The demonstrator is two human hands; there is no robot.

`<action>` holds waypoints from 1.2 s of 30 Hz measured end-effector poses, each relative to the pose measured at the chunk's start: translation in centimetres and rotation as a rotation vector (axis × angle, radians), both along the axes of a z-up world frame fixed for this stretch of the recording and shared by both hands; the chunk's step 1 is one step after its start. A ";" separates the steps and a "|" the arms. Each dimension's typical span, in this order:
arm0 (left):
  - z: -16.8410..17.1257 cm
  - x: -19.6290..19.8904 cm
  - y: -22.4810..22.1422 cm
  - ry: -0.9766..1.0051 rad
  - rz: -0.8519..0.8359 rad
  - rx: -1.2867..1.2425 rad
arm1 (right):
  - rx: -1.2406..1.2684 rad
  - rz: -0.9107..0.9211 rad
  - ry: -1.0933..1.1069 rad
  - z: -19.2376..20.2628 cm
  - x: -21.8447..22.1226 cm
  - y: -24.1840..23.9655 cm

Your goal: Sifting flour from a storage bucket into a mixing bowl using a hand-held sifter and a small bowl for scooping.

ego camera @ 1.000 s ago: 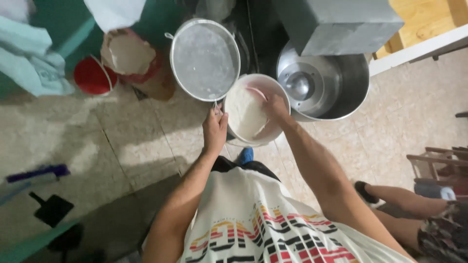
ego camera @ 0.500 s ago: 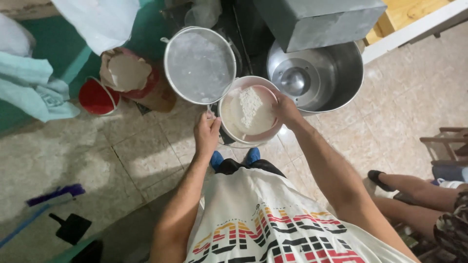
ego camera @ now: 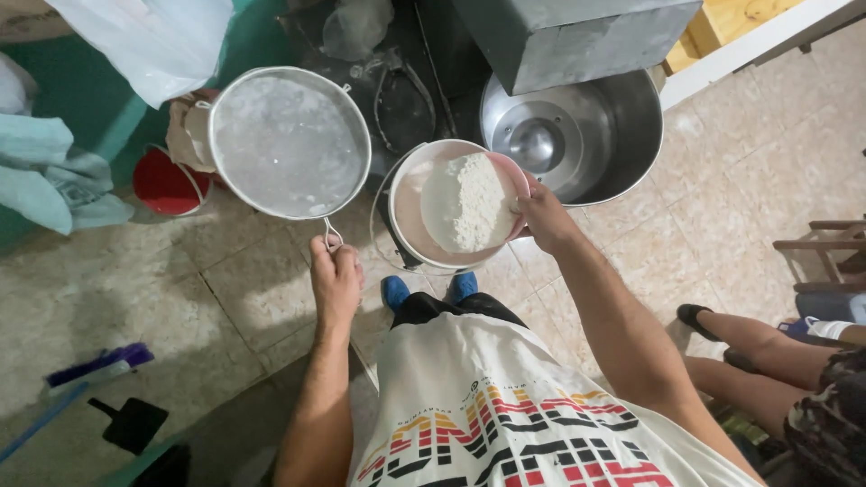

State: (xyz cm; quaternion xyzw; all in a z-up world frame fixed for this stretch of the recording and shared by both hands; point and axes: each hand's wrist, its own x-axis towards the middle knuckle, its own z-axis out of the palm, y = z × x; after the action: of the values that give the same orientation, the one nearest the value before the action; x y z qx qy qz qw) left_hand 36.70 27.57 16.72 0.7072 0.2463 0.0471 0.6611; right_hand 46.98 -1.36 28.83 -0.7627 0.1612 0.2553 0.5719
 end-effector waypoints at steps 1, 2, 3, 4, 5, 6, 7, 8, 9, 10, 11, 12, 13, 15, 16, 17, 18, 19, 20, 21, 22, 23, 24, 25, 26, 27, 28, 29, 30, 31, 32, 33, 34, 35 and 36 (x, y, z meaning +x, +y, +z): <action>0.6 -0.2 0.0 -0.013 -0.002 -0.017 | 0.021 0.006 -0.006 0.6 0.0 0.1; 1.3 -0.4 -0.1 -0.027 -0.004 -0.033 | 0.042 0.012 -0.011 1.2 0.0 0.2; 2.1 -0.7 -0.3 -0.027 0.003 -0.031 | 0.044 0.020 -0.011 1.0 0.1 -0.1; 3.0 -1.0 -0.7 -0.033 -0.010 -0.052 | 0.083 0.026 -0.014 0.8 0.1 -0.4; 3.9 -1.0 -1.0 -0.044 -0.022 -0.070 | 0.125 0.034 -0.021 0.6 0.4 -0.8; 4.6 -1.1 -1.4 -0.049 -0.015 -0.065 | 0.130 0.041 -0.025 -0.2 0.8 -1.5; 5.2 -1.6 -2.0 -0.033 0.016 -0.086 | 0.181 0.025 0.001 -1.1 1.2 -2.3; 5.9 -2.0 -2.7 -0.017 0.047 -0.107 | 0.232 0.009 0.028 -2.1 1.6 -3.1; 5.1 -2.5 -3.0 -0.016 0.059 -0.100 | 0.238 0.021 0.031 -2.1 2.0 -3.4; 4.3 -3.0 -3.4 -0.045 0.085 -0.100 | 0.238 0.025 0.018 -2.1 2.4 -3.7; 3.6 -3.7 -4.0 -0.069 0.110 -0.102 | 0.237 0.028 0.011 -2.2 2.6 -4.1; 3.3 -3.9 -4.9 -0.062 0.122 -0.096 | 0.242 0.039 0.020 -0.6 2.7 -4.0; 3.1 -4.1 -5.8 -0.069 0.158 -0.090 | 0.252 0.065 -0.008 0.9 2.9 -3.9; 3.7 -4.8 -8.1 -0.085 0.213 -0.073 | 0.272 0.111 -0.040 2.6 3.3 -4.3; 4.4 -5.1 -9.5 -0.069 0.256 -0.074 | 0.269 0.150 -0.069 2.7 3.5 -4.6; 5.1 -5.0 -10.9 -0.063 0.301 -0.076 | 0.267 0.191 -0.108 3.0 4.1 -5.0; 5.2 -4.6 -12.1 -0.081 0.321 -0.065 | 0.279 0.214 -0.122 2.0 5.3 -5.7; 5.4 -5.1 -13.4 -0.063 0.353 -0.051 | 0.223 0.288 -0.132 0.7 5.8 -6.4; 5.5 -5.6 -14.6 -0.045 0.384 -0.038 | 0.168 0.362 -0.144 -0.7 6.2 -6.9; 4.8 -6.2 -15.5 -0.033 0.412 -0.030 | 0.177 0.388 -0.128 -1.6 6.5 -7.3; 4.1 -6.9 -16.3 -0.045 0.417 -0.018 | 0.169 0.394 -0.106 -2.5 6.7 -7.5; 3.4 -7.4 -16.9 -0.063 0.419 -0.005 | 0.160 0.399 -0.090 -3.3 7.1 -7.6; 3.4 -7.8 -17.6 -0.056 0.443 0.003 | 0.168 0.423 -0.081 -2.1 7.1 -7.4; 3.4 -8.2 -18.3 -0.073 0.446 -0.009 | 0.206 0.394 -0.061 -0.9 6.9 -7.2; 3.5 -8.7 -18.8 -0.090 0.449 -0.019 | 0.244 0.365 -0.039 0.3 6.7 -7.0; 3.8 -9.2 -19.0 -0.099 0.457 -0.012 | 0.251 0.374 -0.047 -0.2 6.7 -7.1; 4.2 -9.7 -19.1 -0.083 0.453 -0.012 | 0.262 0.360 -0.019 -0.7 6.7 -7.2; 4.5 -9.9 -19.2 -0.069 0.440 -0.017 | 0.268 0.337 0.003 -1.2 6.9 -7.4; 4.5 -10.1 -18.7 -0.081 0.439 -0.016 | 0.271 0.338 -0.008 -2.2 7.3 -7.5; 4.5 -10.5 -18.3 -0.082 0.411 -0.036 | 0.329 0.289 0.034 -3.4 7.4 -7.9; 4.4 -10.8 -17.9 -0.083 0.383 -0.056 | 0.388 0.240 0.076 -4.6 7.6 -8.3; 4.4 -10.9 -17.5 -0.086 0.366 -0.064 | 0.381 0.224 0.069 -3.2 7.5 -8.1; 4.3 -10.9 -17.0 -0.084 0.336 -0.060 | 0.398 0.199 0.107 -1.8 7.5 -7.8; 4.2 -11.2 -16.7 -0.077 0.304 -0.058 | 0.412 0.170 0.150 -0.5 7.2 -7.7; 5.2 -11.0 -16.9 -0.074 0.286 -0.069 | 0.403 0.151 0.148 -0.9 7.2 -9.0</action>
State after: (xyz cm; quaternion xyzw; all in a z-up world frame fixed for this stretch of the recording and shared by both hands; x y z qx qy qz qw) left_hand 25.67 10.69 21.93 0.6395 0.3216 0.1583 0.6801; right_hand 54.19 -10.34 27.89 -0.6220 0.0908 0.3797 0.6787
